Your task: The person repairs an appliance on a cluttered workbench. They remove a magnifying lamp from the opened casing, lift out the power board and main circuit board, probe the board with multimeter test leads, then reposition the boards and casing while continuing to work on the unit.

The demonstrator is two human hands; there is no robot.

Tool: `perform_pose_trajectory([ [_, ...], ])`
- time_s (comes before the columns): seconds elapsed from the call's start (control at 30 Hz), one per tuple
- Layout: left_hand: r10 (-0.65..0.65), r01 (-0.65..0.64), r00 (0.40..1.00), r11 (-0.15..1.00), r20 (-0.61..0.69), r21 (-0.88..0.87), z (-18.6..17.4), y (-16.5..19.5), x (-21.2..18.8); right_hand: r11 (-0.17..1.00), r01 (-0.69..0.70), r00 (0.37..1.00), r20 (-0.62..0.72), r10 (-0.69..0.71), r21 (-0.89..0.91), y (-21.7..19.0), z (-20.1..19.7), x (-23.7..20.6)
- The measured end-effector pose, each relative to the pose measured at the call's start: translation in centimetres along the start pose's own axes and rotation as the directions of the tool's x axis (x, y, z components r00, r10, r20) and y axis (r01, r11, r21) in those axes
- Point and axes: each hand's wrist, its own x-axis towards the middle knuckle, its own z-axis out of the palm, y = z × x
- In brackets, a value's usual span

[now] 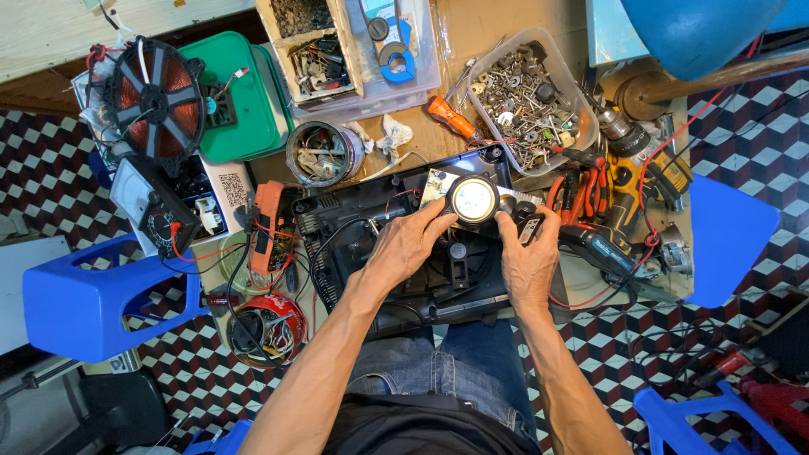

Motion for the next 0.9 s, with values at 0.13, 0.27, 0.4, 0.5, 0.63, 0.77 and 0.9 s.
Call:
perform_pose_trajectory([
  [0.13, -0.011, 0.011, 1.0, 1.0, 0.003, -0.002, -0.1, 0.4, -0.4, 0.999, 0.038, 0.999, -0.001, -0.038, 0.006, -0.1, -0.3, -0.2],
  [0.27, -0.011, 0.011, 1.0, 1.0, -0.004, -0.026, -0.3, 0.9, -0.9, 0.999, 0.03, 0.999, 0.013, -0.03, -0.016, -0.4, -0.6, -0.3],
  [0.4, -0.035, 0.035, 0.999, 0.999, 0.005, -0.029, -0.3, 1.3, -0.9, 0.999, 0.027, 1.0, 0.011, -0.026, -0.03, -0.8, -1.0, -0.4],
  [0.5, -0.038, 0.038, 0.999, 0.999, -0.002, -0.028, -0.1, 1.4, -0.8, 1.0, 0.017, 1.0, 0.022, -0.016, -0.025, -0.9, -1.2, -0.3],
  [0.63, -0.016, 0.016, 1.0, 0.999, -0.018, -0.031, 0.0, 1.2, -0.7, 1.0, 0.012, 1.0, 0.02, -0.012, -0.027, -1.1, -1.1, -0.2],
  [0.77, -0.011, 0.011, 1.0, 1.0, -0.018, -0.016, 0.1, 1.1, -0.4, 0.999, 0.008, 1.0, 0.008, -0.007, -0.032, -1.2, -1.2, 0.0],
  [0.9, -0.01, 0.009, 1.0, 1.0, -0.021, -0.026, 0.4, 1.1, -0.5, 1.0, 0.003, 1.0, 0.006, -0.003, -0.03, -1.0, -1.3, -0.2],
])
